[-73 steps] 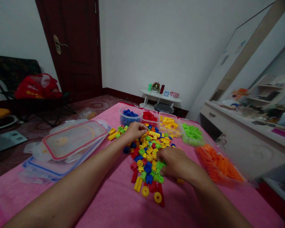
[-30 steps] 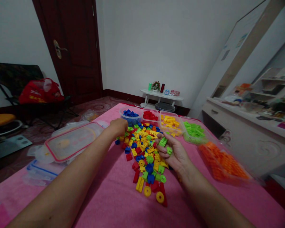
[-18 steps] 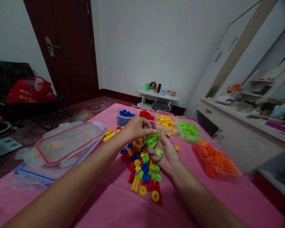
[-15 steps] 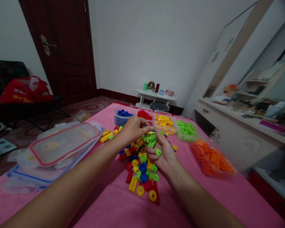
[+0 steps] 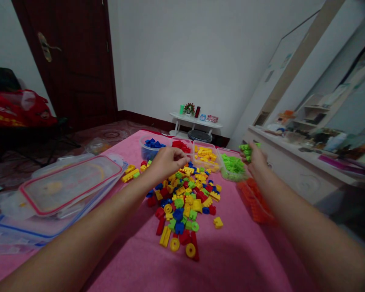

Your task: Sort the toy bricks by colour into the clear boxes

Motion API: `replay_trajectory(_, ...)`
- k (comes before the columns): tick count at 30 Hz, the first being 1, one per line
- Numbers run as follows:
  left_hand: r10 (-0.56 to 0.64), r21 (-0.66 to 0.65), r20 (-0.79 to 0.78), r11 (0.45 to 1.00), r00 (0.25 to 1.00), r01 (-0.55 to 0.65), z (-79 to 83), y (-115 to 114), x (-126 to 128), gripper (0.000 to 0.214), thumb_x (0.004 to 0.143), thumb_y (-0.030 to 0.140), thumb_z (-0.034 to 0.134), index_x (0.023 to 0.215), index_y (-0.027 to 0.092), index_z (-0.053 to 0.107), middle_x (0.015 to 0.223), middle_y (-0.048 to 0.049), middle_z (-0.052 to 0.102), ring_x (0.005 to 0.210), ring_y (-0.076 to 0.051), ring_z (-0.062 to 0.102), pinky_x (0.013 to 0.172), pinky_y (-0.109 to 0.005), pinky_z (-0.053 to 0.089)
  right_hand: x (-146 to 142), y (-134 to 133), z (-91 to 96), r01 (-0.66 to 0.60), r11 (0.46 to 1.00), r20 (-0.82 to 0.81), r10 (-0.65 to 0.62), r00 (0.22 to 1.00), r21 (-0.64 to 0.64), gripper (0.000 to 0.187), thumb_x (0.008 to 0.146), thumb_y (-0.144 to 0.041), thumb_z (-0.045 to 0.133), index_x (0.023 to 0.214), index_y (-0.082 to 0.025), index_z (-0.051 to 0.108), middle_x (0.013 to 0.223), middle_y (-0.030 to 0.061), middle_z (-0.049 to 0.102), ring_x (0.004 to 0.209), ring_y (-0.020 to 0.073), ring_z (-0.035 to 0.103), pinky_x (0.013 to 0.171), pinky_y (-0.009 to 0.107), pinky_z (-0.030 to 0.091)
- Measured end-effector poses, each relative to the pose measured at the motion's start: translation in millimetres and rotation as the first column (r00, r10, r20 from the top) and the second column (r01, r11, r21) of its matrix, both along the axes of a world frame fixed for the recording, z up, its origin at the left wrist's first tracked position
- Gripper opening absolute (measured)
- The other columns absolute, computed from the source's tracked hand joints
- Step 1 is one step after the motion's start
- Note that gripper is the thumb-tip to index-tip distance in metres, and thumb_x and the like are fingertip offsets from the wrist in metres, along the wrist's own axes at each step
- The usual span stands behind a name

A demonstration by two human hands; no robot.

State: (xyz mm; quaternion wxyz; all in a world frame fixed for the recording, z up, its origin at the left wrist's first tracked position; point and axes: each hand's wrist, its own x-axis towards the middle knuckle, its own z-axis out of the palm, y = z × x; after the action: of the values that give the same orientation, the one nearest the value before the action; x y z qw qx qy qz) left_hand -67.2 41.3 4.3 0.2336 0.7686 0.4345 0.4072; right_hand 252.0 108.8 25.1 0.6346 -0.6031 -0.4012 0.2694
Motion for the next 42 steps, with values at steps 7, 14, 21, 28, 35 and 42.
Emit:
replay_trajectory(7, -0.039, -0.022, -0.11, 0.999, 0.993, 0.036, -13.4, 12, -2, 0.027, 0.076, 0.035, 0.053, 0.073, 0.013, 0.067, 0.061, -0.0014, 0.062, 0.055, -0.01, 0.051, 0.052, -0.02, 0.034, 15, -2, -7.8, 0.022, 0.983, 0.46, 0.066, 0.885, -0.183, 0.012, 0.05, -0.011, 0.071, 0.059, -0.015, 0.064, 0.058, 0.0024, 0.062, 0.06, 0.014, 0.056, 0.056, 0.024, 0.042)
replay_trajectory(14, -0.154, -0.03, -0.254, 0.988, 0.955, 0.151, -38.2, 3, 16, 0.023, 0.073, 0.026, 0.056, 0.087, 0.018, 0.071, 0.081, -0.004, 0.07, 0.073, -0.016, 0.061, 0.067, -0.024, 0.043, -84, -40, -20.8, -0.499, 0.802, 0.565, 0.59, 0.577, -0.328, 0.021, 0.063, -0.028, 0.067, 0.079, -0.014, 0.068, 0.068, 0.0032, 0.065, 0.063, 0.0153, 0.059, 0.057, 0.025, 0.044)
replay_trajectory(21, -0.167, 0.04, -0.358, 0.98, 0.919, 0.194, -52.5, -4, 26, 0.031, 0.069, 0.02, 0.06, 0.098, 0.023, 0.07, 0.095, -0.0064, 0.069, 0.092, -0.021, 0.06, 0.083, -0.028, 0.044, -118, -71, -49.8, -0.293, 0.787, 0.786, 0.598, 0.154, -0.542, 0.031, 0.06, -0.03, 0.071, 0.09, -0.023, 0.069, 0.085, 0.0013, 0.068, 0.076, 0.0169, 0.06, 0.06, 0.024, 0.037)
replay_trajectory(28, -0.07, 0.045, -0.254, 0.995, 0.965, 0.084, -57.6, -2, 30, 0.023, 0.068, 0.022, 0.06, 0.088, 0.02, 0.071, 0.089, -0.0063, 0.069, 0.086, -0.021, 0.061, 0.08, -0.031, 0.046, -119, -76, -45.0, -0.228, 0.805, 0.801, 0.583, 0.137, -0.548, 0.029, 0.066, -0.03, 0.066, 0.095, -0.025, 0.068, 0.092, 0.0021, 0.068, 0.081, 0.0174, 0.059, 0.062, 0.024, 0.035)
replay_trajectory(35, 0.15, -0.501, 0.623, 0.831, 0.768, 0.244, -38.5, 16, 12, 0.028, 0.074, 0.026, 0.05, 0.097, 0.014, 0.058, 0.089, -0.0068, 0.064, 0.072, -0.013, 0.063, 0.061, -0.023, 0.05, -102, -85, -23.7, -0.046, 0.756, 0.756, 0.654, 0.011, -0.653, 0.017, 0.059, -0.016, 0.062, 0.074, -0.023, 0.069, 0.076, 0.0028, 0.067, 0.066, 0.0154, 0.056, 0.054, 0.024, 0.03)
replay_trajectory(42, 0.198, -0.235, 0.033, 0.954, 0.98, -0.185, -51.0, 18, 2, 0.033, 0.078, 0.041, 0.051, 0.088, 0.014, 0.066, 0.086, -0.0075, 0.063, 0.082, -0.019, 0.059, 0.068, -0.027, 0.046, -109, -88, -31.4, 0.019, 0.755, 0.753, 0.656, -0.053, -0.656, 0.024, 0.058, -0.012, 0.058, 0.077, -0.022, 0.071, 0.082, 0.0068, 0.068, 0.069, 0.0182, 0.058, 0.052, 0.025, 0.03)
